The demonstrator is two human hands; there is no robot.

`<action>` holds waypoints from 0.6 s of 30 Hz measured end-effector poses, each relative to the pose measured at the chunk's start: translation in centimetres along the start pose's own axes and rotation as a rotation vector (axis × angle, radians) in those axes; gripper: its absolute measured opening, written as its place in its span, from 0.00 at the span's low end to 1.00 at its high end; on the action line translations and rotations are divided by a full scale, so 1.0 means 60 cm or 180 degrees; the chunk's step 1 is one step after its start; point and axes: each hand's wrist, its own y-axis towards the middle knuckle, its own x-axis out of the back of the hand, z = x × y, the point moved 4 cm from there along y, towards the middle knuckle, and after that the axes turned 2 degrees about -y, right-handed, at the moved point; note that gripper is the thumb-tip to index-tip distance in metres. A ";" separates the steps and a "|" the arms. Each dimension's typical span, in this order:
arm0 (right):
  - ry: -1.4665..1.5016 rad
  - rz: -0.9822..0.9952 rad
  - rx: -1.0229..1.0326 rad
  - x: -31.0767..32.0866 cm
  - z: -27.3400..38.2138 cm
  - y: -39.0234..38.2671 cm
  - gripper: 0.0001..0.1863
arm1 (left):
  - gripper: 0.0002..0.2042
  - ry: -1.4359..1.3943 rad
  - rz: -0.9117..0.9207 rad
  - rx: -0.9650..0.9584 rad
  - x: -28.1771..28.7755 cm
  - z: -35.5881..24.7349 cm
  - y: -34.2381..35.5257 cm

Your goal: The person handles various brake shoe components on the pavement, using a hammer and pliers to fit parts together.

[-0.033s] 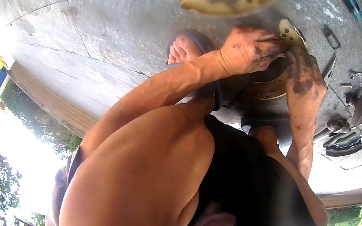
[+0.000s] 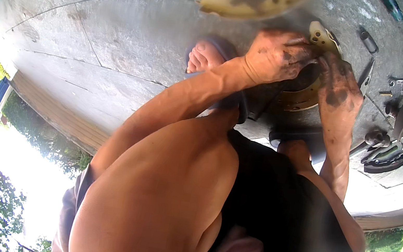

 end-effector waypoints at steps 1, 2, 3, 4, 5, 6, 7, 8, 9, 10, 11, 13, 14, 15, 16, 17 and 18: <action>0.0038 0.0020 0.0058 -0.003 -0.001 -0.003 0.26 | 0.16 0.0009 0.0064 0.0040 0.000 0.004 -0.005; 0.0148 0.0021 0.0068 -0.007 -0.004 -0.007 0.27 | 0.16 -0.0005 0.0119 0.0073 0.003 0.007 -0.008; 0.0252 0.0021 0.0076 -0.015 -0.004 -0.009 0.27 | 0.16 -0.0022 0.0174 0.0103 0.007 0.011 -0.013; 0.0213 -0.0005 0.0006 0.002 -0.009 -0.010 0.28 | 0.16 -0.0080 0.0184 -0.0048 0.002 0.004 0.003; -0.0017 -0.0242 0.0218 0.013 -0.011 -0.016 0.28 | 0.16 -0.0144 0.0187 -0.0196 -0.001 -0.002 0.017; 0.0088 0.0004 -0.0103 0.008 0.001 -0.009 0.27 | 0.16 0.0012 0.0215 -0.0288 0.010 0.001 0.016; 0.0140 -0.0065 0.0034 0.000 0.004 -0.007 0.26 | 0.15 0.0081 0.0193 -0.0105 0.011 0.013 0.000; 0.0089 -0.0135 0.0113 0.000 0.004 -0.006 0.25 | 0.14 0.0210 0.0307 -0.0393 0.008 0.016 -0.002; -0.0074 -0.0196 0.0243 0.005 0.005 -0.006 0.23 | 0.13 0.0247 0.0266 -0.0477 0.000 0.019 0.000; -0.0044 -0.0201 0.0288 0.004 0.002 -0.007 0.23 | 0.12 0.0326 0.0256 -0.0517 -0.001 0.017 -0.001; -0.0013 -0.0205 0.0337 0.006 -0.002 -0.008 0.23 | 0.12 0.0311 0.0256 -0.0446 -0.001 0.017 -0.002; 0.0117 -0.0067 0.0171 0.011 -0.002 -0.012 0.21 | 0.13 0.0317 0.0255 -0.0296 0.002 0.014 0.000; 0.0116 -0.0139 0.0173 0.014 0.000 -0.014 0.19 | 0.13 0.0357 0.0243 -0.0331 0.004 0.007 0.003; 0.0118 -0.0209 0.0176 0.017 0.001 -0.017 0.18 | 0.13 0.0400 0.0230 -0.0364 0.006 0.000 0.008; 0.0121 -0.0279 0.0191 0.019 0.003 -0.017 0.16 | 0.13 0.0451 0.0211 -0.0394 0.009 -0.004 0.013; -0.0167 -0.0373 0.0412 0.025 -0.002 -0.021 0.15 | 0.12 0.0438 0.0197 -0.0412 0.012 -0.006 0.017; -0.0455 -0.0467 0.0633 0.034 -0.016 -0.029 0.14 | 0.12 0.0429 0.0183 -0.0429 0.013 -0.007 0.022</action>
